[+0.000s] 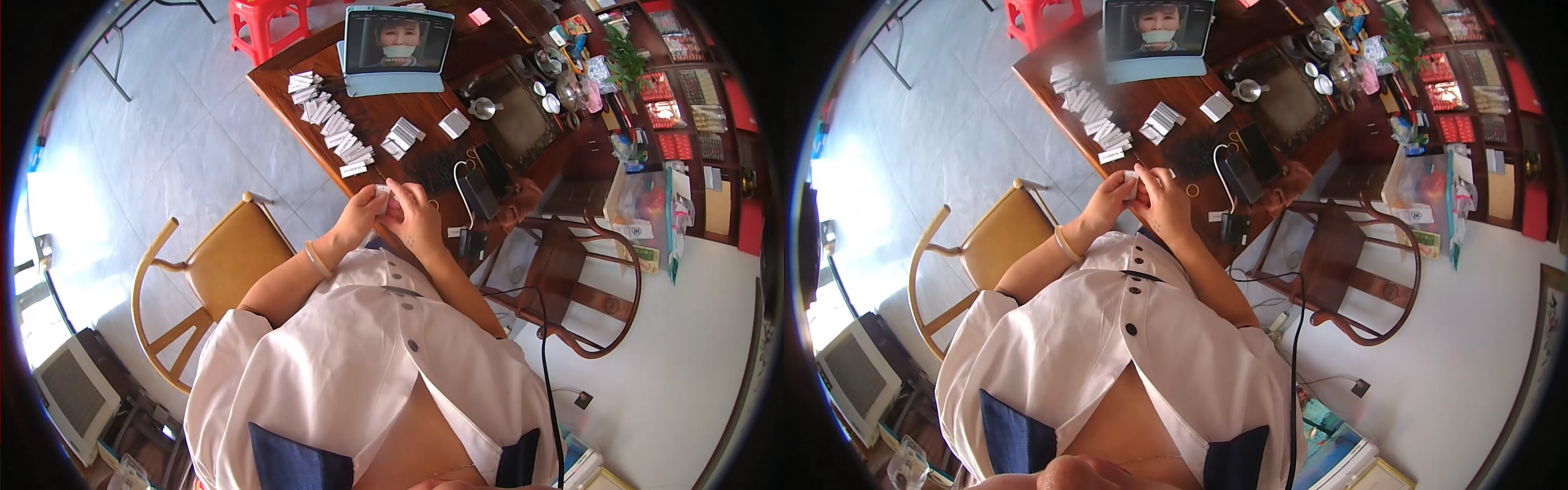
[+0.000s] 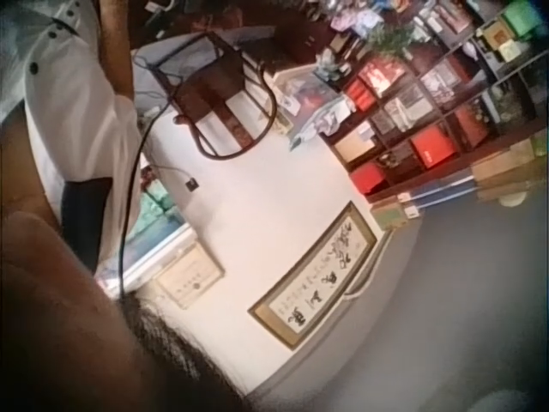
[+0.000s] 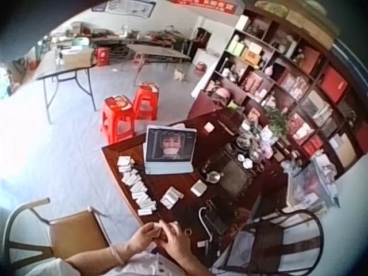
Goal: Organizing and assembling small plastic components, specifically attaching circular adhesive parts to rectangular tags.
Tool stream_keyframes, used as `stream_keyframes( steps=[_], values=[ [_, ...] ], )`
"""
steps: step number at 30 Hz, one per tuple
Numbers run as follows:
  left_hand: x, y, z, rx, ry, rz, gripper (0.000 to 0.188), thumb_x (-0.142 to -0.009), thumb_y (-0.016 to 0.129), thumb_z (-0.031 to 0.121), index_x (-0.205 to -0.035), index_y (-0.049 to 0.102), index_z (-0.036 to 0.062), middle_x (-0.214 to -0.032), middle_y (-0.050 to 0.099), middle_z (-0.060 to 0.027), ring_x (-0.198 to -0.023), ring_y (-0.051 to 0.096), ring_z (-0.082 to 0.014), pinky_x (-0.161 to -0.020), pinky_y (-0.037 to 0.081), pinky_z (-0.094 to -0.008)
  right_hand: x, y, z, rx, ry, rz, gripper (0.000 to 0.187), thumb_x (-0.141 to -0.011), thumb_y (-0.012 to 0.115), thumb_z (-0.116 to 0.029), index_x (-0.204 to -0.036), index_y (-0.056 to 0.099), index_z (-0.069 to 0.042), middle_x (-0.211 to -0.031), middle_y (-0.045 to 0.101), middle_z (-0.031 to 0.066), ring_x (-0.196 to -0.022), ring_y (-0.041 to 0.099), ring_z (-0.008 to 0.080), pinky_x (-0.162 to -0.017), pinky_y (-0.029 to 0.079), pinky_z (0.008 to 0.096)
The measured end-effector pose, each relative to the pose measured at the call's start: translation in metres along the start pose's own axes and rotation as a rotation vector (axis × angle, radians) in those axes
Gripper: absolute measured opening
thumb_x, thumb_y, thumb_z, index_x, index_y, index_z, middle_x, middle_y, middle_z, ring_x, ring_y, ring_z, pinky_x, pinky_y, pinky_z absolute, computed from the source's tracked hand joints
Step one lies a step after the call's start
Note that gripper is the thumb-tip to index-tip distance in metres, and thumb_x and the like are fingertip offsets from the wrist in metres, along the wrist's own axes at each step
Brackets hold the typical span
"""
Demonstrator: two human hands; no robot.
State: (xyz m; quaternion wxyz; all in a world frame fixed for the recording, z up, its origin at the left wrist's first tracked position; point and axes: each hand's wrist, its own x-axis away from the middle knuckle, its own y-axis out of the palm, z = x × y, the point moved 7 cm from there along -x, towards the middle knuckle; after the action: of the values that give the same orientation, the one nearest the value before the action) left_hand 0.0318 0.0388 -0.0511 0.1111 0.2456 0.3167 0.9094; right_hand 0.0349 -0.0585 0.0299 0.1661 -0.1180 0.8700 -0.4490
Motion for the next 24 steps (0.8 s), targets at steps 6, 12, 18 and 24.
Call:
stream_keyframes(
  steps=[6, 12, 18, 24],
  values=[
    [-0.008, 0.007, -0.008, 0.015, -0.005, -0.030, 0.017, -0.100, 0.044, 0.017, -0.105, 0.055, 0.0048, -0.091, 0.062, -0.0053, -0.084, 0.061, -0.0161, -0.076, 0.052, -0.0302, 0.005, -0.009, 0.007, 0.035, 0.005, 0.016, 0.069, -0.063, 0.083, -0.024, -0.126, 0.055, -0.016, -0.107, 0.057, 0.0067, -0.088, 0.064, 0.0275, -0.069, 0.054, 0.0376],
    [-0.023, -0.011, -0.017, -0.138, -0.044, 0.118, 0.016, -0.097, 0.046, 0.019, -0.104, 0.056, 0.0075, -0.088, 0.059, -0.0016, -0.077, 0.057, -0.0123, -0.069, 0.048, -0.0261, 0.014, -0.038, 0.074, -0.222, 0.219, 0.069, 0.052, -0.074, 0.076, -0.014, -0.122, 0.054, -0.009, -0.101, 0.057, 0.0062, -0.064, 0.058, 0.0141, -0.061, 0.050, 0.0314],
    [-0.027, -0.033, -0.030, -0.154, -0.072, 0.118, 0.016, -0.096, 0.047, 0.021, -0.100, 0.056, 0.0076, -0.083, 0.055, -0.0002, -0.072, 0.051, -0.0100, -0.063, 0.043, -0.0250, 0.046, -0.036, 0.173, -0.101, 0.287, 0.173, 0.022, -0.078, 0.069, -0.008, -0.099, 0.062, -0.005, -0.084, 0.062, 0.0101, -0.069, 0.061, 0.0243, -0.064, 0.050, 0.0343],
    [-0.029, -0.038, -0.046, -0.249, -0.158, 0.174, 0.017, -0.096, 0.047, 0.020, -0.101, 0.056, 0.0065, -0.082, 0.056, -0.0015, -0.070, 0.051, -0.0109, -0.063, 0.044, -0.0250, 0.031, 0.016, 0.187, 0.023, 0.259, -0.014, 0.010, -0.077, 0.069, -0.011, -0.082, 0.062, -0.008, -0.079, 0.061, 0.0107, -0.076, 0.060, 0.0320, -0.067, 0.049, 0.0405]
  ],
)
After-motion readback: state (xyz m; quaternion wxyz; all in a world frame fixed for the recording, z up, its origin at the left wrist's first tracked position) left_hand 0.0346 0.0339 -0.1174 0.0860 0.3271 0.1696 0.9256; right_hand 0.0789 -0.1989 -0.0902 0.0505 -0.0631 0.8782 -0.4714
